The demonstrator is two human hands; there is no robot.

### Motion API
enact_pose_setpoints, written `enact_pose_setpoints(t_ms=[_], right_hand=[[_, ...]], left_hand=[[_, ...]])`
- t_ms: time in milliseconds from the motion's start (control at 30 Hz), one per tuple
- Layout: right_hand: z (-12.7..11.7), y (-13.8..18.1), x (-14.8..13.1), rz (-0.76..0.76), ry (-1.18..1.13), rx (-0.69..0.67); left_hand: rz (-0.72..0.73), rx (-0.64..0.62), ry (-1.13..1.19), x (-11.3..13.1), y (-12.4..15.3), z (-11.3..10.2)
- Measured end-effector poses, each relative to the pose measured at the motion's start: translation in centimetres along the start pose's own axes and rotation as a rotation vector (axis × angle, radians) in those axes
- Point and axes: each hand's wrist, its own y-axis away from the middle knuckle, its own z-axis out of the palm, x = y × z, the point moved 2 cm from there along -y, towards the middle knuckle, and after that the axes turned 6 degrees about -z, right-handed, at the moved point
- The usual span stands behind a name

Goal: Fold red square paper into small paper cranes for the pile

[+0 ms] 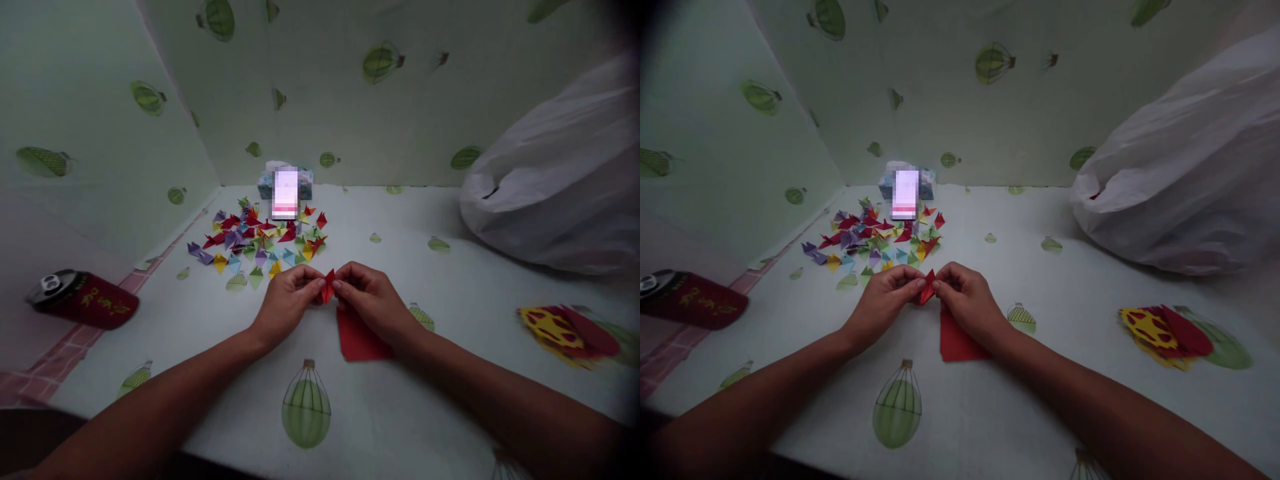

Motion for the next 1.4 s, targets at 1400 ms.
enact_pose_setpoints(t_ms=[1400], right_hand=[[0.61, 0.06, 0.15, 0.031, -0.281, 0.01]], left_hand=[[0.125, 0.094, -0.062, -0.07, 0.5, 0.21]])
